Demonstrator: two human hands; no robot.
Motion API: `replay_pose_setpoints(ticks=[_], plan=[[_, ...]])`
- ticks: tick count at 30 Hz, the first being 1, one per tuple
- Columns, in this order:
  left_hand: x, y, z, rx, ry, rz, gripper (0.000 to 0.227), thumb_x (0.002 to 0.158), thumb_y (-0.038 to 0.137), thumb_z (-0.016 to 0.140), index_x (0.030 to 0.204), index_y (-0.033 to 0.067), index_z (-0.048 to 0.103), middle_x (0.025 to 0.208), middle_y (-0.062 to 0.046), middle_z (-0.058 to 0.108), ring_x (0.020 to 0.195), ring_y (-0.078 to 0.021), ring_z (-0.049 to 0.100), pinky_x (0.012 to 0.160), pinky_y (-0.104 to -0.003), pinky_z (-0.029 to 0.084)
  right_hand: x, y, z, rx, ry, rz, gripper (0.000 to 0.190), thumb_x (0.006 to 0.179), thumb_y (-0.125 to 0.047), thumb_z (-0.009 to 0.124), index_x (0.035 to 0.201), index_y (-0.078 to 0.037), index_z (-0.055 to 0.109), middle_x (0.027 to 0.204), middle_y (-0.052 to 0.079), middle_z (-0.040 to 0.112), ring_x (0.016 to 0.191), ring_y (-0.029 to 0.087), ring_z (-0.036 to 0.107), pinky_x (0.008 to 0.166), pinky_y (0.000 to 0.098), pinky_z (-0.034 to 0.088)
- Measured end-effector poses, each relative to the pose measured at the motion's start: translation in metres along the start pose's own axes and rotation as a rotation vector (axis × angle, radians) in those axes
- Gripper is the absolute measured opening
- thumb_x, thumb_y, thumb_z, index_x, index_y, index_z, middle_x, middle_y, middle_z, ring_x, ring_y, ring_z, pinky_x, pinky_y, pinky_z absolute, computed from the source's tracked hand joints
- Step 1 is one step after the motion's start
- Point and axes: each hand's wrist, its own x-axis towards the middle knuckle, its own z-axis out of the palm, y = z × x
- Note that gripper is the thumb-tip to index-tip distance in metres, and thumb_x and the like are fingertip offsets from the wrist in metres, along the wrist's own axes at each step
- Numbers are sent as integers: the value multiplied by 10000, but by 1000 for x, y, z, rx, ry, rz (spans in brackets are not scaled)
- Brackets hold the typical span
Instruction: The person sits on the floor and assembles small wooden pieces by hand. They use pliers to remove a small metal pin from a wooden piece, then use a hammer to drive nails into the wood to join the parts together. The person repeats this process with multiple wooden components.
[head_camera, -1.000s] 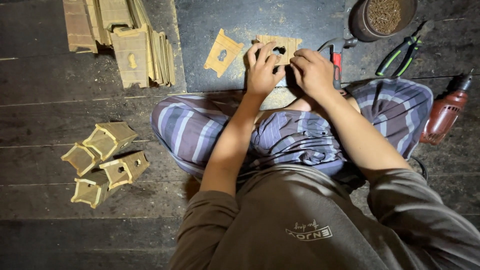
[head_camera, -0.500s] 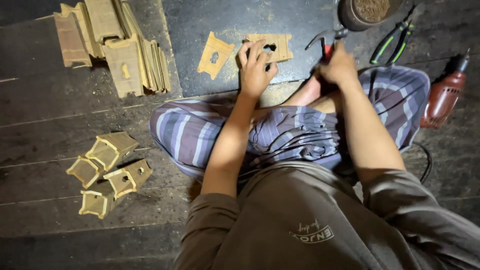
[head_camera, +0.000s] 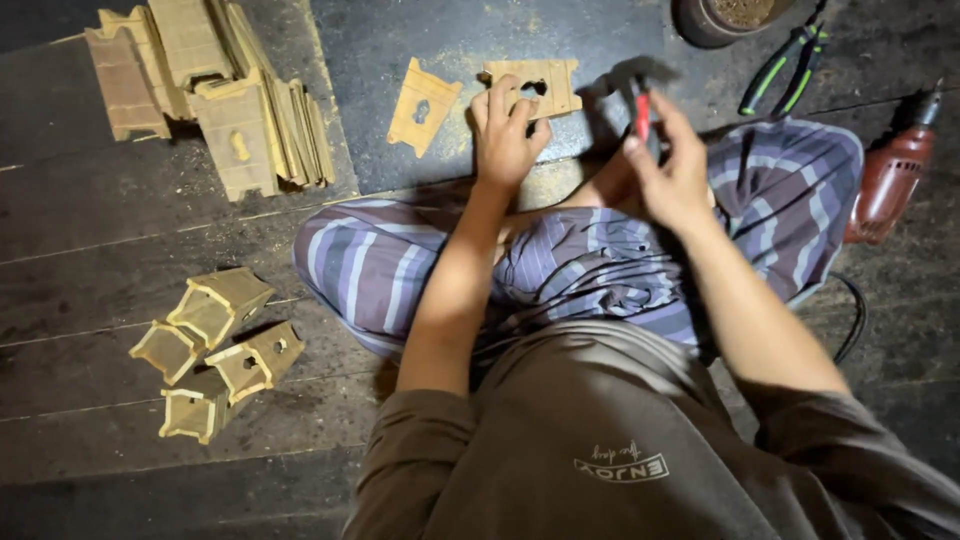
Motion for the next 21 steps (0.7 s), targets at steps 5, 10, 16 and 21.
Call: replay_pose_setpoints(ticks=[5,10,16,21], plan=[[0,2,-6,-52,45,40,142,844,199,685,878,65,658,1298,-90,525,1139,-347,425,910,-496,503,-18,-26,29,-60,260,-183,262,1070,-180,609,1201,46,583,1246,256,676,1155,374,672,967,451,518],[-1,1,-8,-32,32,38,179,853,248,690,900,76,682,1306,-91,541,1122,-351,427,938,-471,465,-8,-17,44,-97,44,-9,371,1055,-185,629,1392,-31,618,1354,182,652,1250,432,518,1074,522,312],[2,5,-9,-27,64,58,151,825,197,704,909,76,672,1280,-87,550,1095,-359,436,892,-475,474,-15,-13,43,-68,197,-167,368,1081,-177,611,1381,37,602,1184,224,660,1133,418,566,1010,503,405],[1,-27,20,10,4,82,390,882,359,692,1162,90,727,1438,-213,518,1221,-462,462,1066,-584,439,-1,4,46,-95,66,68,408,1068,-259,615,1431,-72,606,1438,118,632,1402,463,499,1215,528,266]])
